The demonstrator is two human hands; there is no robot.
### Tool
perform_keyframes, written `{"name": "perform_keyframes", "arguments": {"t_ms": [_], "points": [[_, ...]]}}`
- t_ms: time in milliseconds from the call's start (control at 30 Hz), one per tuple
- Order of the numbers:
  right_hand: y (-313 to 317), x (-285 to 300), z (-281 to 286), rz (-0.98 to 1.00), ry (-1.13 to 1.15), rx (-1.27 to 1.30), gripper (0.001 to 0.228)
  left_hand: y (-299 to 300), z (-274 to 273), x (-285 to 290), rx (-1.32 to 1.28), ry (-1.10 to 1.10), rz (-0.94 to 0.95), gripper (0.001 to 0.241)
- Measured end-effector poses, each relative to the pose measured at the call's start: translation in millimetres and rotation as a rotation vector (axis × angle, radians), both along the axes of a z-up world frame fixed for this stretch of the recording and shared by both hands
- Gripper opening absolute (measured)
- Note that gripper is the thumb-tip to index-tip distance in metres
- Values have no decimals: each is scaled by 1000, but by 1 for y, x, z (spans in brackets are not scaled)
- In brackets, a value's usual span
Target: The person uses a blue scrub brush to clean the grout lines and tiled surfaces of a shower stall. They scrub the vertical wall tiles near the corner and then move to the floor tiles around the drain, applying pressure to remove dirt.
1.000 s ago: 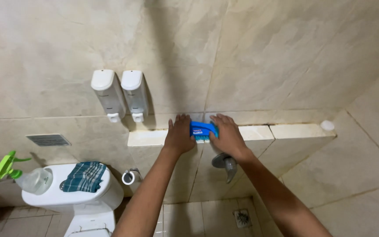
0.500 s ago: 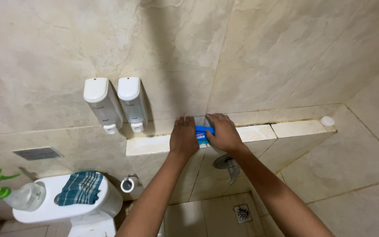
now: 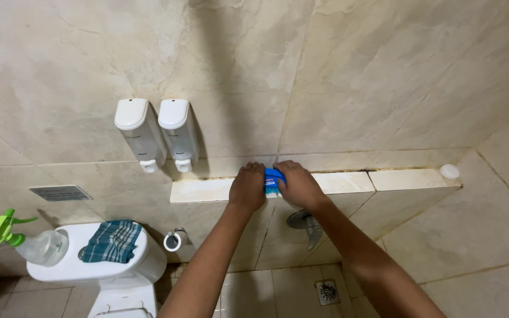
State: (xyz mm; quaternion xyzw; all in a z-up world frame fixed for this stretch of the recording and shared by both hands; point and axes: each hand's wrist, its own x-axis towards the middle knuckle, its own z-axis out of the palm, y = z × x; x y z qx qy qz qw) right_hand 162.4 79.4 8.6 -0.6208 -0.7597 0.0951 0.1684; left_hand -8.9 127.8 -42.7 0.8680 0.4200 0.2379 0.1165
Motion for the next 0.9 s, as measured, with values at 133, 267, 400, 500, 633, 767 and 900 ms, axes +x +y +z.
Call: {"name": "perform_keyframes", "arguments": {"t_ms": [133, 267, 400, 500, 633, 767, 900], "points": [[6, 7, -24, 64, 46, 10, 45, 4, 2, -1, -90, 55, 13, 34], [9, 16, -41, 122, 88, 88, 32, 12, -20, -5, -68, 8, 34, 19], [10, 16, -32, 130, 158, 98, 32, 2, 26, -10, -281, -139, 170, 23], [-2, 0, 9, 44, 143, -71, 31, 9, 14, -8, -263, -213, 162, 21], [8, 15, -24, 72, 140, 6, 32, 12, 16, -9, -287, -168, 139, 22], [12, 16, -29, 84, 91, 36, 34, 17, 21, -8, -307, -147, 181, 23], [9, 19, -29, 74, 65, -53, 32, 9, 16, -9, -327, -219, 196, 22]]}}
